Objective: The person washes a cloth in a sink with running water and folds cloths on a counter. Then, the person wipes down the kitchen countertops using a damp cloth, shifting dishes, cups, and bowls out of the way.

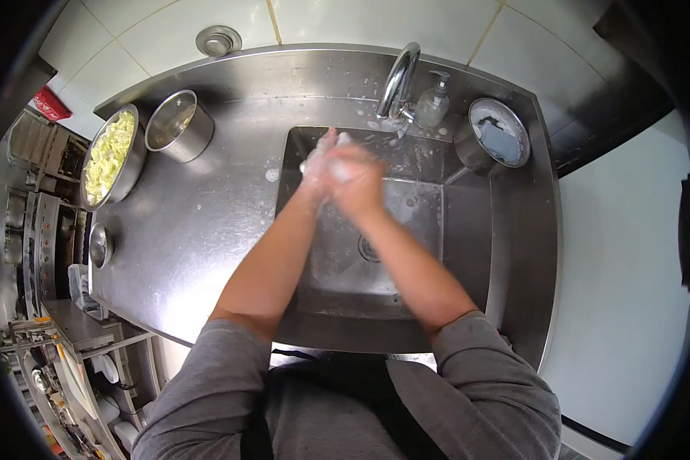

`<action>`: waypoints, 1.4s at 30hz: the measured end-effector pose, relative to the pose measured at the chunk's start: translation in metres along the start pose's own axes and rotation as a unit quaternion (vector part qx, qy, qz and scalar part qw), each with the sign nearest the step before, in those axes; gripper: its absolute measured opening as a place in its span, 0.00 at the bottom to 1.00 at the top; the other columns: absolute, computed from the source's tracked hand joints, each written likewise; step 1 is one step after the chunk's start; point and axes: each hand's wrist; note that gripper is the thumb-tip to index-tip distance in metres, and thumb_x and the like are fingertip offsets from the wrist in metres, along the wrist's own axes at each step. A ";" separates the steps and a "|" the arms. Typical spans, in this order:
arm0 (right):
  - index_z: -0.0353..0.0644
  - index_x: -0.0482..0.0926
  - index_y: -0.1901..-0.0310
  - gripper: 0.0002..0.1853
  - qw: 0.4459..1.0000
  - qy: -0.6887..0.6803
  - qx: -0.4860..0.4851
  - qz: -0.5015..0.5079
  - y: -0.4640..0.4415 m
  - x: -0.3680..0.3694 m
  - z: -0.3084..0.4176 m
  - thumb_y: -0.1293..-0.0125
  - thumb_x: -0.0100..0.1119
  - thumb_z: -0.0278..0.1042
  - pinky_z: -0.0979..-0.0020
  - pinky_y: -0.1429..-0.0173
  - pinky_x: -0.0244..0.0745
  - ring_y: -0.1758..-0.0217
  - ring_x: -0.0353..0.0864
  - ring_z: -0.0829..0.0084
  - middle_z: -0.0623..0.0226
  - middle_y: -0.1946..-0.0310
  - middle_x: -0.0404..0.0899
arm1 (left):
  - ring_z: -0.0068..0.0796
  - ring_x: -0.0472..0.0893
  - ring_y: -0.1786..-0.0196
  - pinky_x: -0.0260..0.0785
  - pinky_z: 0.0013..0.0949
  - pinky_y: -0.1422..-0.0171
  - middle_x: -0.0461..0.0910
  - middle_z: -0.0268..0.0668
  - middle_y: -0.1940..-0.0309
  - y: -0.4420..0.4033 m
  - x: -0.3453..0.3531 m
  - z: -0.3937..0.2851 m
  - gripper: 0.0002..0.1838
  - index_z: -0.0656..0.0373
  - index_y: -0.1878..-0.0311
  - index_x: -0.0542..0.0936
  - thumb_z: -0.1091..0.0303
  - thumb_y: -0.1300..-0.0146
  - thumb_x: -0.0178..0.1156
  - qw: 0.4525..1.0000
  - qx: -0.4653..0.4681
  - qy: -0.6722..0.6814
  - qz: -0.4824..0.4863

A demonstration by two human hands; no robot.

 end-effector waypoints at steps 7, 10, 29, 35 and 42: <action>0.38 0.78 0.79 0.10 0.986 0.048 0.088 -0.135 -0.014 0.000 -0.006 0.43 0.66 0.28 0.69 0.67 0.72 0.78 0.74 0.79 0.69 0.82 0.79 | 0.35 0.80 0.63 0.76 0.36 0.58 0.79 0.39 0.63 0.009 0.018 0.032 0.13 0.52 0.49 0.77 0.60 0.33 0.57 0.979 -0.135 -0.107 -0.108; 0.37 0.75 0.81 0.15 0.972 0.085 -0.192 -0.110 0.030 0.023 -0.002 0.39 0.63 0.32 0.69 0.73 0.66 0.79 0.69 0.80 0.69 0.84 0.77 | 0.26 0.81 0.67 0.76 0.32 0.65 0.81 0.33 0.68 -0.007 -0.019 0.060 0.13 0.56 0.55 0.79 0.57 0.32 0.58 0.888 0.008 0.393 0.239; 0.41 0.82 0.69 0.09 0.989 0.099 -0.105 -0.021 0.023 -0.013 -0.004 0.52 0.72 0.29 0.69 0.49 0.73 0.58 0.80 0.68 0.67 0.65 0.81 | 0.23 0.77 0.65 0.71 0.28 0.51 0.79 0.29 0.67 0.012 -0.022 -0.001 0.25 0.58 0.46 0.78 0.49 0.37 0.62 0.962 -0.042 -0.256 0.080; 0.40 0.77 0.80 0.14 0.969 0.189 0.106 -0.119 0.009 -0.004 -0.012 0.49 0.73 0.37 0.64 0.72 0.68 0.79 0.76 0.68 0.60 0.82 0.79 | 0.29 0.76 0.76 0.70 0.34 0.74 0.76 0.34 0.76 0.020 0.013 0.035 0.17 0.58 0.62 0.79 0.54 0.29 0.49 0.982 -0.162 -0.052 -0.082; 0.38 0.75 0.83 0.23 0.967 0.211 0.071 -0.126 0.042 0.003 -0.020 0.33 0.57 0.43 0.61 0.70 0.69 0.81 0.76 0.64 0.57 0.85 0.75 | 0.30 0.81 0.69 0.75 0.34 0.67 0.79 0.36 0.69 0.007 -0.035 0.054 0.12 0.55 0.52 0.78 0.60 0.29 0.49 0.941 -0.190 0.178 0.215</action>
Point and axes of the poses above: each hand's wrist, its own y-axis away from the middle knuckle, its own x-axis out of the palm, z = x × y
